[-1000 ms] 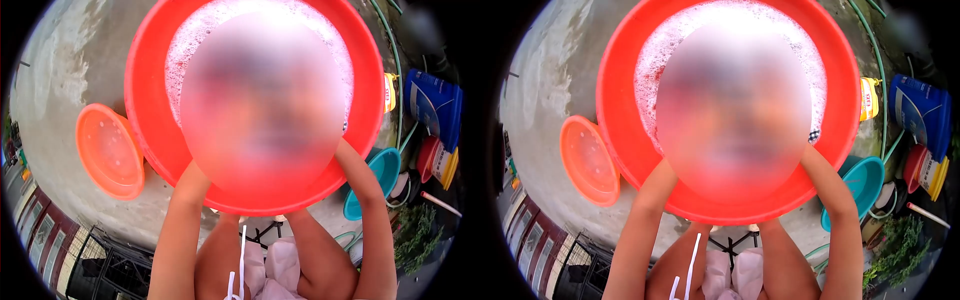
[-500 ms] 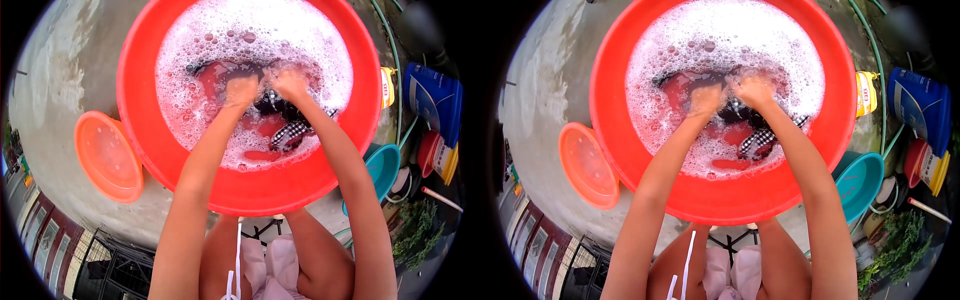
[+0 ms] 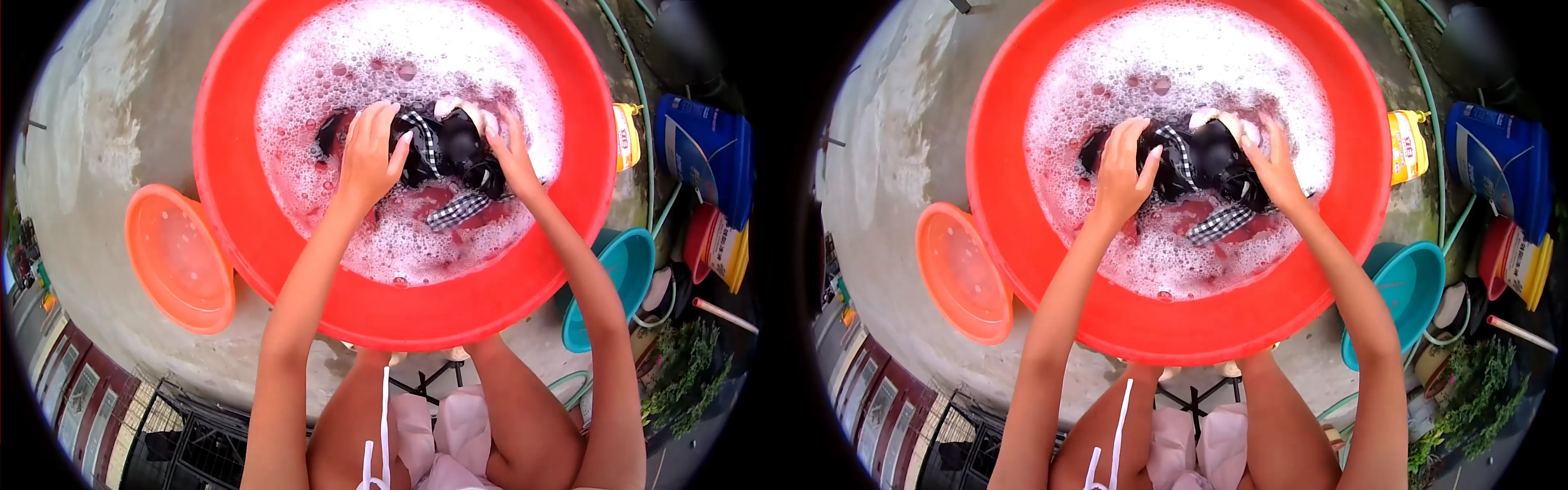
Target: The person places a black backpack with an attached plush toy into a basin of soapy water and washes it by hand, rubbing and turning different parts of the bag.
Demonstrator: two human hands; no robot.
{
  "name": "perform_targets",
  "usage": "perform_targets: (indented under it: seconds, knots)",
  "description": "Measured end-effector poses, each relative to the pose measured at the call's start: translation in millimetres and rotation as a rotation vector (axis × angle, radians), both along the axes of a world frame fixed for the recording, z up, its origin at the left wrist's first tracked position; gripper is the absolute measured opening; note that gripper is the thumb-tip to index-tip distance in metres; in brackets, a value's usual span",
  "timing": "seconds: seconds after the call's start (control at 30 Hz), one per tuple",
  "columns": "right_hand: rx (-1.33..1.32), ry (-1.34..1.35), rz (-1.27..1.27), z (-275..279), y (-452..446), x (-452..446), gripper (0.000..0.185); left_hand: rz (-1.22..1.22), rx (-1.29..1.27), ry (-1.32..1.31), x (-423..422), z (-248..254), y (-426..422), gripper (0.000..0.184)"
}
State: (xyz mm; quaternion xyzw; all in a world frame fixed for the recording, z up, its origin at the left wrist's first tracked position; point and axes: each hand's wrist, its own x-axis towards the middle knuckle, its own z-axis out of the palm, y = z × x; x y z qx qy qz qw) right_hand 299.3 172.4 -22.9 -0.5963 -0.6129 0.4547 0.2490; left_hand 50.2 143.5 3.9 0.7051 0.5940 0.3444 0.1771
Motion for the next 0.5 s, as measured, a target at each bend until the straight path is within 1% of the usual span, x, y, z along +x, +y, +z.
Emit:
perform_targets:
  seconds: [0.03,0.07,0.1,0.13,0.17,0.2,0.23,0.27,0.3,0.33,0.4,0.43,0.47,0.5]
  knots:
    - [0.015,-0.031,0.066,4.4,-12.5,-2.3,0.067,-0.051,-0.006,-0.076,5.2,9.4,-2.1,0.049]
    - [0.031,-0.060,0.133,11.1,-25.2,-9.5,0.071,-0.103,-0.083,0.042,11.1,16.2,-6.2,0.061]
    - [0.000,-0.033,0.143,17.3,-30.7,-16.2,0.076,-0.075,-0.114,0.123,24.3,14.7,-9.5,0.067]
    - [0.100,-0.002,0.122,15.5,-34.2,-25.6,0.075,-0.048,-0.147,0.200,35.7,8.7,-14.1,0.073]
    - [0.069,-0.004,0.061,7.5,-38.9,-33.2,0.073,-0.053,-0.114,0.254,38.8,-1.9,-14.2,0.079]
    - [0.036,-0.008,-0.002,1.2,-44.1,-39.4,0.072,-0.017,-0.026,0.254,39.7,-12.6,-13.7,0.078]
    - [-0.022,-0.062,-0.073,4.5,-45.0,-48.1,0.067,-0.009,-0.070,0.288,40.3,-17.1,-13.5,0.077]
    - [0.160,-0.096,-0.121,-5.8,-47.6,-55.5,0.051,0.005,-0.114,0.327,38.9,-21.4,-13.0,0.075]
    - [0.092,-0.152,-0.132,-17.7,-52.8,-55.7,0.043,0.000,-0.043,0.347,34.8,-25.6,-11.0,0.070]
    - [0.024,-0.207,-0.146,-29.5,-57.4,-56.6,0.037,0.005,-0.020,0.366,33.1,-27.6,-8.6,0.061]
    - [0.030,-0.037,-0.225,-45.6,-58.1,-62.4,0.031,0.030,-0.048,0.412,31.1,-34.9,-7.9,0.052]
    - [0.088,-0.102,-0.212,-42.2,-54.1,-67.8,0.034,0.061,-0.001,0.405,30.9,-37.7,-5.2,0.048]
    - [0.234,-0.270,-0.191,-65.3,-47.7,-74.6,0.031,0.060,-0.082,0.392,30.0,-35.4,-2.9,0.046]
    - [0.220,-0.349,-0.098,-79.7,-48.6,-65.5,0.028,0.043,-0.215,0.424,29.6,-32.1,-0.5,0.046]
